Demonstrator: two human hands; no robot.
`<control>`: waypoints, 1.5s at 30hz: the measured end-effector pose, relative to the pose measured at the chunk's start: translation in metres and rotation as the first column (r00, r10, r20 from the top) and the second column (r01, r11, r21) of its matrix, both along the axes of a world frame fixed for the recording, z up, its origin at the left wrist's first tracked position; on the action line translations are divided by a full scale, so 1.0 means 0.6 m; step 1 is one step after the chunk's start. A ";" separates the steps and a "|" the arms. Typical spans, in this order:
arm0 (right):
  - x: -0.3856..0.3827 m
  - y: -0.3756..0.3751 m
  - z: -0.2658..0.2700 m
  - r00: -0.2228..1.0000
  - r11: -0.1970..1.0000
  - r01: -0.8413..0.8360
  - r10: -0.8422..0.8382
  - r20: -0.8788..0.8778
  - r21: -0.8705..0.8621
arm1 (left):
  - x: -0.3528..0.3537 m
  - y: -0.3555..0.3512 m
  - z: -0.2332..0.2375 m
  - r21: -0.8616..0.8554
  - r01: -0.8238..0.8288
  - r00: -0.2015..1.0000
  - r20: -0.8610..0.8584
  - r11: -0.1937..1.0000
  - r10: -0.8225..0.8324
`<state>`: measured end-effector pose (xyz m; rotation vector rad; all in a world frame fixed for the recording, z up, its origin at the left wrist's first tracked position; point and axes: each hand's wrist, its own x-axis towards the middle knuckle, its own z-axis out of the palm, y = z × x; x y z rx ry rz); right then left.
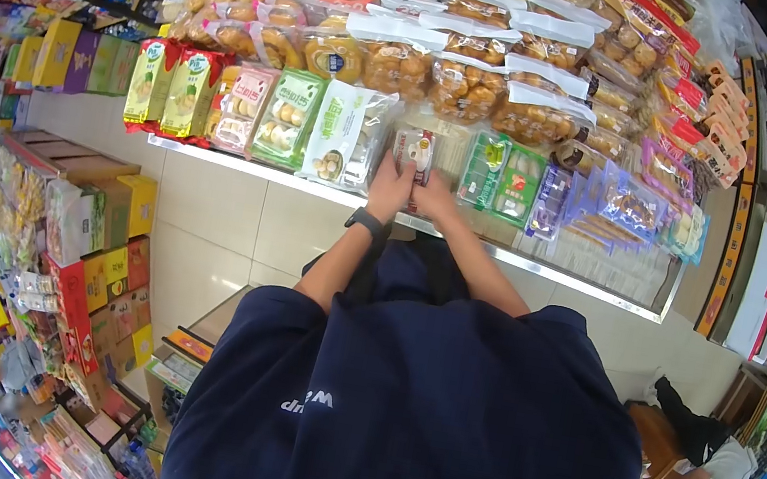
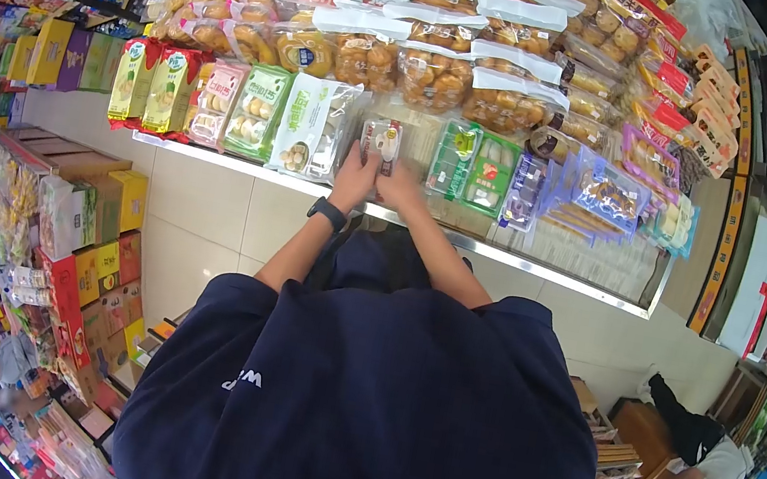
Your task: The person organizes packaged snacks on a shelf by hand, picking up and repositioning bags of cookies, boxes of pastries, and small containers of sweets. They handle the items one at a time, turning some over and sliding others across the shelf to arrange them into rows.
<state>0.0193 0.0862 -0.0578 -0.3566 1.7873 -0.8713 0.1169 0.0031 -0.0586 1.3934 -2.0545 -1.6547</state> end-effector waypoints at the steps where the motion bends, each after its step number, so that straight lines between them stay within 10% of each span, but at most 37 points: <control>1: 0.001 0.000 -0.016 0.996 0.998 0.040 -0.036 0.077 -0.046 | -0.001 0.000 -0.017 -0.033 -0.015 1.000 0.015 0.999 0.015; 24: 0.009 -0.021 -0.079 0.865 0.928 0.299 -0.163 0.475 -0.225 | -0.040 -0.038 -0.040 0.039 -0.062 0.998 0.035 0.997 0.060; 36: 0.003 0.003 -0.031 0.819 0.833 0.430 -0.197 0.538 -0.349 | -0.041 0.030 0.002 -0.485 0.201 0.977 0.158 0.851 -0.141; 42: -0.041 0.018 -0.080 0.950 0.946 -0.306 0.295 -0.107 -0.108 | -0.025 0.032 0.005 -0.498 0.246 0.967 0.181 0.831 -0.178; 45: -0.061 0.076 -0.042 0.780 0.999 -0.010 -0.014 -0.625 -0.036 | -0.014 0.034 -0.007 -0.538 0.261 0.964 0.190 0.801 -0.186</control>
